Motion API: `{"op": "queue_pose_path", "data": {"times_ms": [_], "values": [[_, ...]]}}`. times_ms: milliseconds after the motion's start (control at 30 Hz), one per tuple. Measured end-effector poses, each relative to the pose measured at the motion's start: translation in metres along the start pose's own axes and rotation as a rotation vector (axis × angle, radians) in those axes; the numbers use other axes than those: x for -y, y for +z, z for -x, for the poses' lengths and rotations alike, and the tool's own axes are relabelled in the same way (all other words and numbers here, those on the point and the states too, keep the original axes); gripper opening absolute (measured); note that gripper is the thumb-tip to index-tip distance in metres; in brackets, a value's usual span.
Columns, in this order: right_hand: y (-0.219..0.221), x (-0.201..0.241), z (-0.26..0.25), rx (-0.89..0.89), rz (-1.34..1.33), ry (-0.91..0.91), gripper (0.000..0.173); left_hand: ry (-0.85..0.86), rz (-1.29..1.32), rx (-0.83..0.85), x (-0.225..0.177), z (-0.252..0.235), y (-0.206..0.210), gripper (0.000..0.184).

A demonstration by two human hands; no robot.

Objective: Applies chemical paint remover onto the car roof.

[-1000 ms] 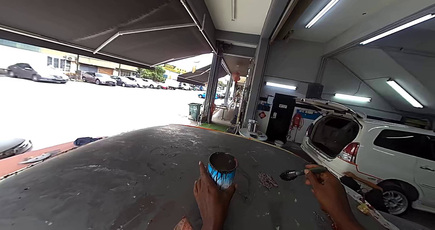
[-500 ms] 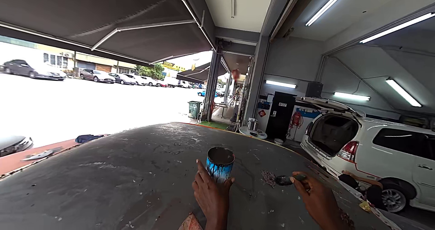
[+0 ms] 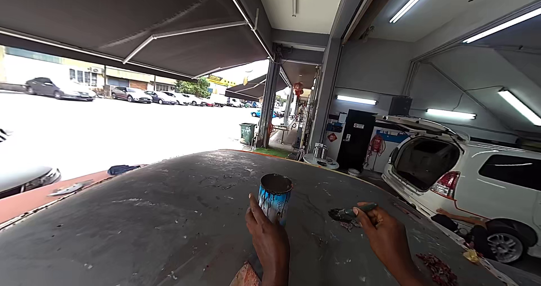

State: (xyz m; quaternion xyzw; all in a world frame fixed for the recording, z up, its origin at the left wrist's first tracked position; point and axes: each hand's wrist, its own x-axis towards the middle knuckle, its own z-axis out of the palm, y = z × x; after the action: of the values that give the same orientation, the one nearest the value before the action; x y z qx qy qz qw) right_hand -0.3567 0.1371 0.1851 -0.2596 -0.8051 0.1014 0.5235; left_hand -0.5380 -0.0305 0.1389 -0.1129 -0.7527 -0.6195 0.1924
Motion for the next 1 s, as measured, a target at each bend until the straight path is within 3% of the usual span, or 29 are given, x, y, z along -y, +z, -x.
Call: {"op": "queue_pose_path", "data": {"times_ms": [233, 400, 633, 700, 767, 833, 1000], "values": [[0.004, -0.002, -0.001, 0.009, 0.024, 0.033, 0.02, 0.007, 0.003, -0.016, -0.001, -0.001, 0.002, 0.09], [0.021, 0.008, 0.008, 0.027, 0.234, -0.114, 0.028, 0.065, -0.005, -0.057, 0.0, -0.001, 0.0, 0.084], [0.07, 0.032, 0.022, 0.029, 0.329, -0.306, 0.022, 0.15, 0.054, -0.164, 0.001, -0.004, 0.0, 0.071], [0.082, 0.043, 0.031, 0.188, 0.357, -0.266, 0.022, 0.162, 0.077, -0.195, 0.002, -0.005, -0.001, 0.069], [0.08, 0.065, 0.036, 0.496, 0.392, -0.132, 0.023, 0.172, 0.101, -0.213, 0.003, -0.007, -0.002, 0.068], [0.077, 0.077, 0.04, 0.689, 0.419, -0.087, 0.022, 0.189, 0.114, -0.232, 0.004, -0.009, -0.003, 0.068], [0.052, 0.086, 0.043, 0.886, 0.421, 0.022, 0.036, 0.21, 0.15, -0.244, 0.001, -0.008, -0.005, 0.069]]}}
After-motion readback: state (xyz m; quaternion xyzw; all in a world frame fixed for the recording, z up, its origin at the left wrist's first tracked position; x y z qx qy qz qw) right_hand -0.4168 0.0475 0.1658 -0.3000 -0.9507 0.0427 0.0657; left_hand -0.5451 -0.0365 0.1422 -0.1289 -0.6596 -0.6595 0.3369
